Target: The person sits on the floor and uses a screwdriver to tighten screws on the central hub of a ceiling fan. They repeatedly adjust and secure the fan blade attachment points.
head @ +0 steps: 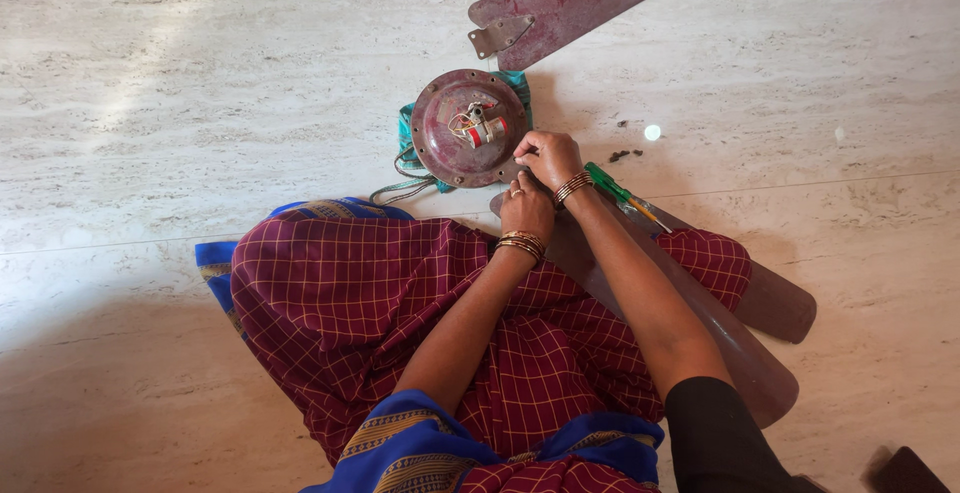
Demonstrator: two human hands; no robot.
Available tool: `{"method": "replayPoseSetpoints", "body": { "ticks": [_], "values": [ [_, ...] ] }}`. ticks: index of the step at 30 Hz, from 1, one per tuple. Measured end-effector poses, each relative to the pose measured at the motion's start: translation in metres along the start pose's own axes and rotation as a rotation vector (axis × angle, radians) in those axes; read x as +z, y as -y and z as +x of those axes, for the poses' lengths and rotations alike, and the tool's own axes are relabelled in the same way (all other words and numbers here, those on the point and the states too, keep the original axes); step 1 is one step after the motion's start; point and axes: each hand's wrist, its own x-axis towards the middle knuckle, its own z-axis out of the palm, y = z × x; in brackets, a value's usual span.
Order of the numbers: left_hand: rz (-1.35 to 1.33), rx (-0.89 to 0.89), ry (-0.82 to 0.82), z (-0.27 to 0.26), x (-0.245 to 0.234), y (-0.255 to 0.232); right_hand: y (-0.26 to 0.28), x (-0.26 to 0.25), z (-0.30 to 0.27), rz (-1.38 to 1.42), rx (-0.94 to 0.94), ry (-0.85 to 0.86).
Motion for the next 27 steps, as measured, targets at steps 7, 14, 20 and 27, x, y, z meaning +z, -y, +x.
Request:
{"method": "replayPoseSetpoints", "body": {
  "ticks": [7, 14, 20, 27],
  "values": [
    [-0.019, 0.0, -0.002, 0.001, -0.001, 0.001, 0.009, 0.0, 0.006, -0.187, -0.054, 0.037],
    [-0.023, -0.001, 0.004, 0.001, -0.008, 0.0, 0.013, 0.0, 0.002, -0.12, -0.014, 0.037],
    [-0.011, 0.008, -0.013, -0.002, 0.0, 0.001, 0.015, 0.002, 0.002, -0.229, -0.06, 0.036],
    [-0.033, 0.02, -0.008, 0.0, 0.009, 0.003, 0.01, 0.002, -0.002, -0.193, -0.09, 0.049]
  ]
}}
